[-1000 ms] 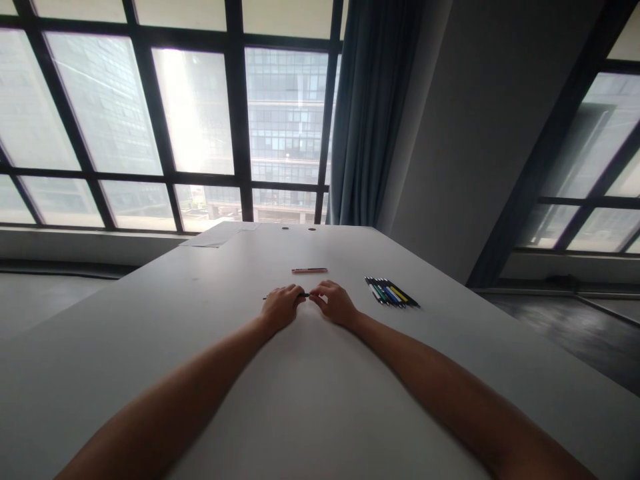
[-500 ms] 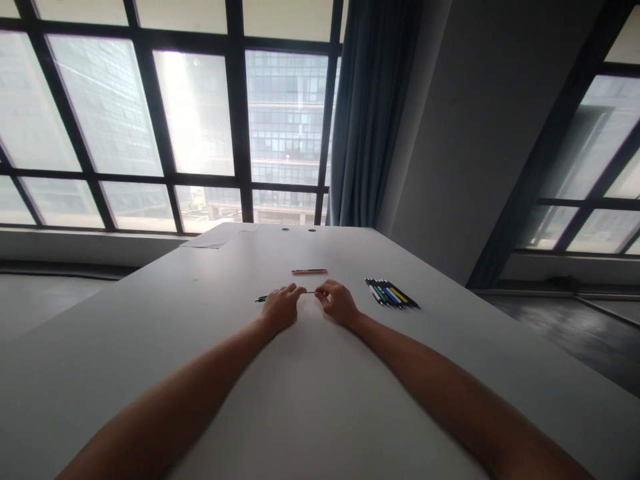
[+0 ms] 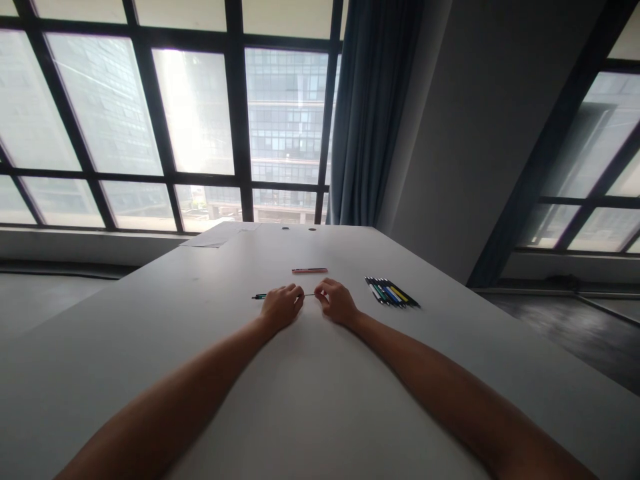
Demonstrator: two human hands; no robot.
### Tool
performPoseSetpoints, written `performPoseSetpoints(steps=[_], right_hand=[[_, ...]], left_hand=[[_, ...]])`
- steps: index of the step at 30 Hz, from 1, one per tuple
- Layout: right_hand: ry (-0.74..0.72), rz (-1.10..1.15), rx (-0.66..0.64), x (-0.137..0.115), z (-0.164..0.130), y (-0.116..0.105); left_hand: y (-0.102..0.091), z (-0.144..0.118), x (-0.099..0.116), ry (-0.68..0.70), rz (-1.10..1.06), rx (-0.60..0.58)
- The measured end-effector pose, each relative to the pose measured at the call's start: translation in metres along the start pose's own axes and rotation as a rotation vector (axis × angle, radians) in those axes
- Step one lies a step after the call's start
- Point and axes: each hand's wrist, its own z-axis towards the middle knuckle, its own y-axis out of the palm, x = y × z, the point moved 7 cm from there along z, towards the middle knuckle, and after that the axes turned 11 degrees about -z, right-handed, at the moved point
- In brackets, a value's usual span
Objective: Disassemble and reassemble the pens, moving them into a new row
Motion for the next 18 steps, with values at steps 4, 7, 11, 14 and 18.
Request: performPoseSetpoints(steps=[4, 7, 11, 14, 18], right_hand=[[0.163, -0.069, 0.014, 0.021, 0.001, 0.002], [0.181, -0.054, 0.005, 0.025, 0.001, 0.003], [0.118, -0.035, 0.002, 0.017, 0.000, 0.003], [0.054, -0.011, 0.028, 0.011, 0.000, 0.000], [-0.014, 0.015, 0.039, 0.007, -0.001, -0.001]], left_hand=[[-0.002, -0.001, -0.003, -0.060, 0.005, 0.007], [-0.001, -0.001, -0.003, -0.063, -0.002, 0.014], [0.001, 0.000, -0.003, -0.038, -0.007, 0.010], [0.003, 0.000, -0.003, -0.024, -0.014, 0.002], [0.004, 0.000, -0.005, -0.042, -0.023, -0.009]])
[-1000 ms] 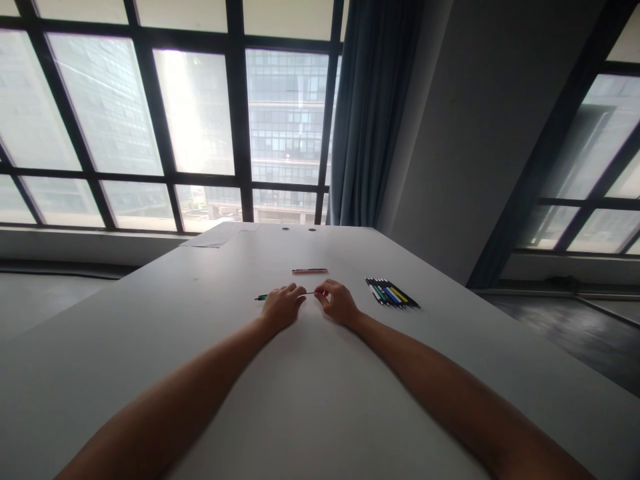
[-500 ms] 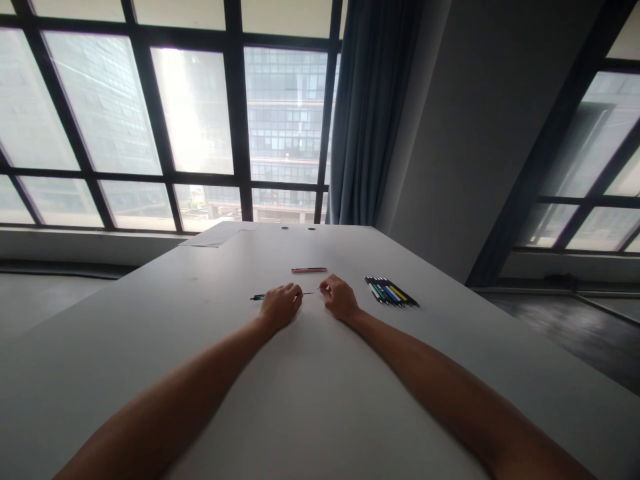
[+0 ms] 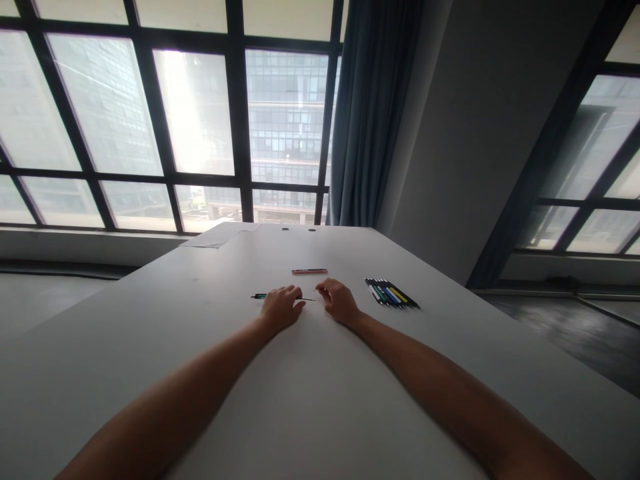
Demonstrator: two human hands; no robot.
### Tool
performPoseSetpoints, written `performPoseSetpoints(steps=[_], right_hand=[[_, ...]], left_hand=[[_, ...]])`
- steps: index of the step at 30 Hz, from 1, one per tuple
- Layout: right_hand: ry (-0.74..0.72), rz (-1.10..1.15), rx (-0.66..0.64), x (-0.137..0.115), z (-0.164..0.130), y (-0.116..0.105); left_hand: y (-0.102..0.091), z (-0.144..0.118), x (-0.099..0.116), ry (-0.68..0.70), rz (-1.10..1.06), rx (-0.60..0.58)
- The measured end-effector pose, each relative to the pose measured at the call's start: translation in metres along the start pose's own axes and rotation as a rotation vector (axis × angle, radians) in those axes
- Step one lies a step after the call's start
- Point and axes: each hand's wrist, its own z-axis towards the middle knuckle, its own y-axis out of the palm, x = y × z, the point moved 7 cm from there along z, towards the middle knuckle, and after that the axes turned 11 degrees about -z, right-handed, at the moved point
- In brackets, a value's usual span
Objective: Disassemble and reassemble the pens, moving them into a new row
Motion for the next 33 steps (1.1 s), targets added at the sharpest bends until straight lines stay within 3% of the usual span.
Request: performPoseSetpoints(steps=[10, 29, 33], right_hand=[[-0.194, 0.112, 0.005, -0.018, -0.001, -0.004], [-0.150, 0.038, -0.012, -0.020, -0.001, -0.004], [-0.036, -0.055, 0.052, -0.005, 0.001, -0.008]], left_hand=[[0.003, 0.001, 0.001, 0.093, -0.061, 0.017], [-0.002, 0.001, 0.007, 0.107, -0.019, 0.003], [-0.001, 0.000, 0.004, 0.074, -0.029, 0.019]])
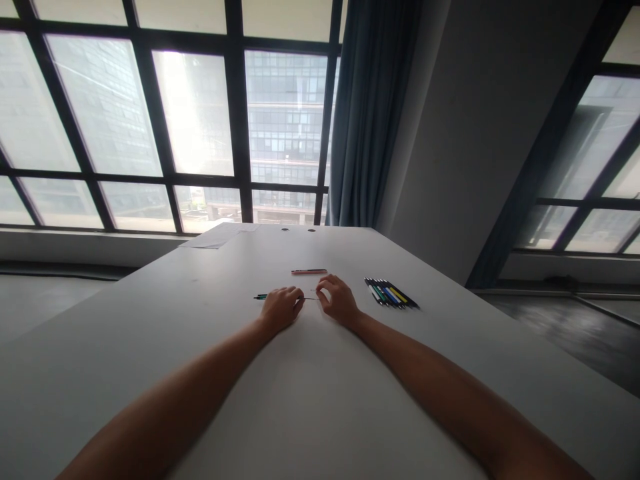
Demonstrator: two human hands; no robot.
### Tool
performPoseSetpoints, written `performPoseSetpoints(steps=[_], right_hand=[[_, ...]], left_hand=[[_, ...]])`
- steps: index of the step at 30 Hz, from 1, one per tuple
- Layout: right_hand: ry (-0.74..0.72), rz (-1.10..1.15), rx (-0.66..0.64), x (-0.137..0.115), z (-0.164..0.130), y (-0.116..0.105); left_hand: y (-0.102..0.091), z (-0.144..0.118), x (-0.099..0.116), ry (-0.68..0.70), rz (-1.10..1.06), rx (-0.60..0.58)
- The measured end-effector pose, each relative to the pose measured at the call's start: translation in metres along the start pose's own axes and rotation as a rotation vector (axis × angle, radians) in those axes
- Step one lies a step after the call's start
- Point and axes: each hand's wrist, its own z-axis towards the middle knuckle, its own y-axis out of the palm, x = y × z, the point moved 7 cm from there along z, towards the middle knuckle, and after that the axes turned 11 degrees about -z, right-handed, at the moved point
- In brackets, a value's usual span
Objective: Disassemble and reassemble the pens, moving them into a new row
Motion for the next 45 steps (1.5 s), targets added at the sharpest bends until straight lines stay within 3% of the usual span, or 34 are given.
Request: performPoseSetpoints(steps=[5, 9, 28, 32, 35, 38, 42, 45], right_hand=[[0.271, -0.160, -0.031, 0.044, -0.001, 0.008], [0.324, -0.218, -0.119, 0.060, -0.004, 0.019], [0.382, -0.302, -0.201, 0.074, -0.005, 0.028], [0.380, -0.267, -0.147, 0.067, -0.003, 0.021], [0.340, -0.199, -0.045, 0.052, -0.001, 0.010], [0.175, -0.123, 0.000, 0.023, 0.000, 0.002], [-0.163, -0.065, -0.075, -0.017, -0.002, 0.003], [-0.248, -0.076, -0.118, -0.027, -0.003, 0.006]], left_hand=[[0.002, 0.000, -0.004, -0.066, -0.003, -0.025], [0.003, 0.000, -0.005, -0.112, 0.003, -0.048], [0.006, 0.000, -0.009, -0.137, 0.019, -0.067], [0.006, 0.000, -0.010, -0.150, 0.019, -0.076], [0.006, 0.000, -0.010, -0.164, 0.017, -0.074], [0.004, 0.000, -0.009, -0.167, 0.030, -0.055], [0.002, 0.000, -0.006, -0.149, 0.030, -0.035], [0.001, 0.001, -0.004, -0.119, 0.012, -0.043]])
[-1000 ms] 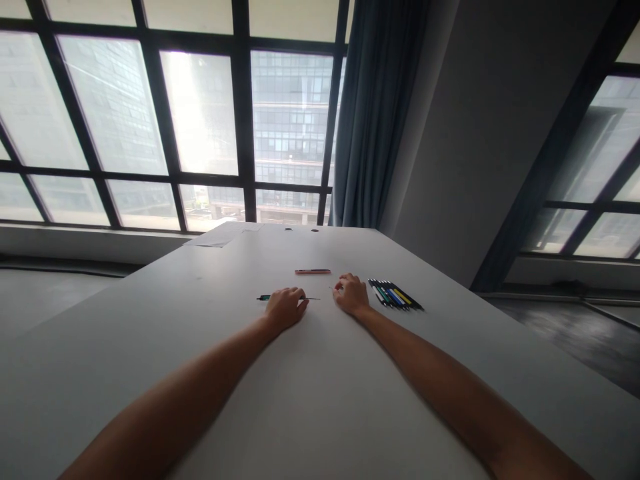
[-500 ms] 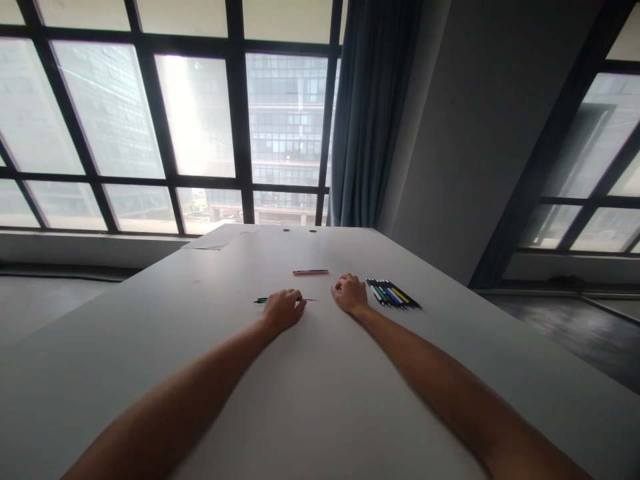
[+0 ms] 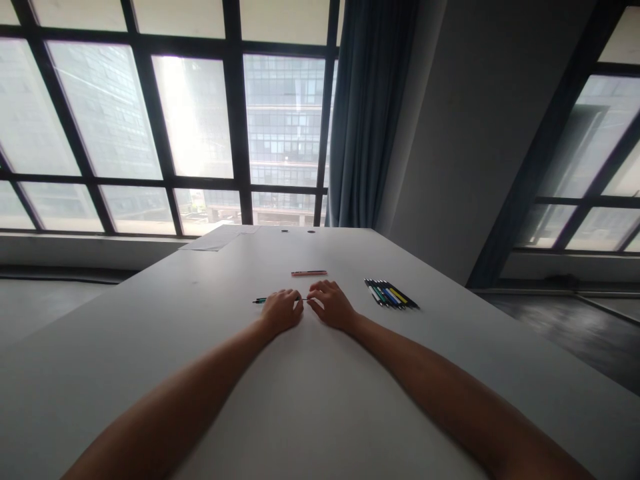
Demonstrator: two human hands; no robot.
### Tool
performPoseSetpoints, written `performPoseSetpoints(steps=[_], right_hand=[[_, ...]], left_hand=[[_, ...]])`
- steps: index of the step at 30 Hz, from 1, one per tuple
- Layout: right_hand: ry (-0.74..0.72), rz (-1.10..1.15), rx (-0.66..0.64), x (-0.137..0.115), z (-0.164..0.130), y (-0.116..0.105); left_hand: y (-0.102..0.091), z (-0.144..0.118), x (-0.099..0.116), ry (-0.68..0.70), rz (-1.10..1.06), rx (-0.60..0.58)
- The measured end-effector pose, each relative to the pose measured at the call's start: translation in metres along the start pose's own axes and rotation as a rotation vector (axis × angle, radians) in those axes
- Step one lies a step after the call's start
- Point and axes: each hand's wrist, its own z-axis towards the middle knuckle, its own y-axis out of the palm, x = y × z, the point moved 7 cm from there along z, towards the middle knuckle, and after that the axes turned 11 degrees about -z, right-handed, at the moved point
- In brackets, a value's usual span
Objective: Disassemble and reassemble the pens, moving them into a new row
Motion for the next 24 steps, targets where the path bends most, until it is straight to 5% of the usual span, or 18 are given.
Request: performPoseSetpoints(steps=[14, 24], right_hand=[[0.323, -0.166, -0.041, 0.027, -0.003, 0.001], [0.126, -0.108, -0.011, 0.013, 0.000, -0.002]], left_hand=[[0.002, 0.000, -0.003, -0.040, 0.030, -0.026], [0.002, -0.001, -0.002, 0.017, 0.016, -0.002]])
